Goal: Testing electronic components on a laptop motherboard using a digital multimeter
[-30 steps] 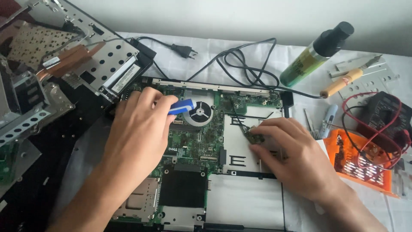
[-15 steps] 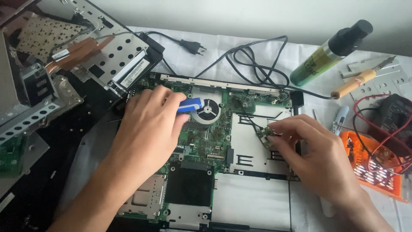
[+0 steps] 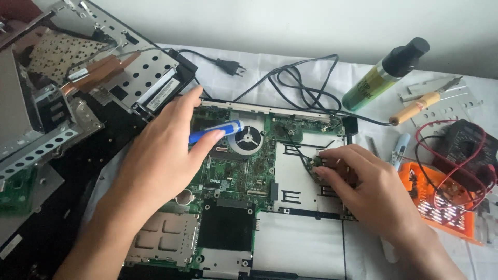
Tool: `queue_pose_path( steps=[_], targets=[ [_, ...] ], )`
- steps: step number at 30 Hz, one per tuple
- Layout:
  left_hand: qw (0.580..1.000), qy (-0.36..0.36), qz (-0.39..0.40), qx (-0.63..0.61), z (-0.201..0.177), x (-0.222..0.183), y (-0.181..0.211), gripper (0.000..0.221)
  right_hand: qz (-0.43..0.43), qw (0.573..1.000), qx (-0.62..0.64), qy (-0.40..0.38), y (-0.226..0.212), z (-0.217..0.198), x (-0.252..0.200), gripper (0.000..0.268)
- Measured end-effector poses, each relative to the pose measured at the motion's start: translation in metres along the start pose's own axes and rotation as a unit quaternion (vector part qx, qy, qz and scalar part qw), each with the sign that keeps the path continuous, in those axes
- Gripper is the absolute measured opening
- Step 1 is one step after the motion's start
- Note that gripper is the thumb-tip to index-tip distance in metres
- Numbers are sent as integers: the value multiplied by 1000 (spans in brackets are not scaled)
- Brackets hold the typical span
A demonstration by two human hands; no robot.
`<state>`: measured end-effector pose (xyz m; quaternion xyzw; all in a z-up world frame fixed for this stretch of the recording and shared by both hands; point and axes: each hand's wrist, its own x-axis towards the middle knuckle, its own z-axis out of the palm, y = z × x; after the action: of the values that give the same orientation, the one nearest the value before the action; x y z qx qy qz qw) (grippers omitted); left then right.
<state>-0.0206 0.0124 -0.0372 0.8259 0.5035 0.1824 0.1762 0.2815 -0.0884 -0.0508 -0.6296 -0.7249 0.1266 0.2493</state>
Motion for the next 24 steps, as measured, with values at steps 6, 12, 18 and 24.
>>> queue_pose_path(
  steps=[6, 12, 18, 24],
  targets=[
    [999, 38, -10, -33, 2, 5, -1, 74, -18, 1000, 3, -11, 0, -1, 1, 29],
    [995, 78, -9, -65, -4, 6, 2, 65, -30, 1000, -3, -3, 0, -1, 0, 26],
    [983, 7, -151, -104, -10, 7, 10, 81, -12, 1000, 25, -6, 5, -6, 2, 30],
    [991, 71, 33, -107, 9, 5, 0, 53, 125, 988, 2, 92, 38, -57, -1, 16]
  ],
)
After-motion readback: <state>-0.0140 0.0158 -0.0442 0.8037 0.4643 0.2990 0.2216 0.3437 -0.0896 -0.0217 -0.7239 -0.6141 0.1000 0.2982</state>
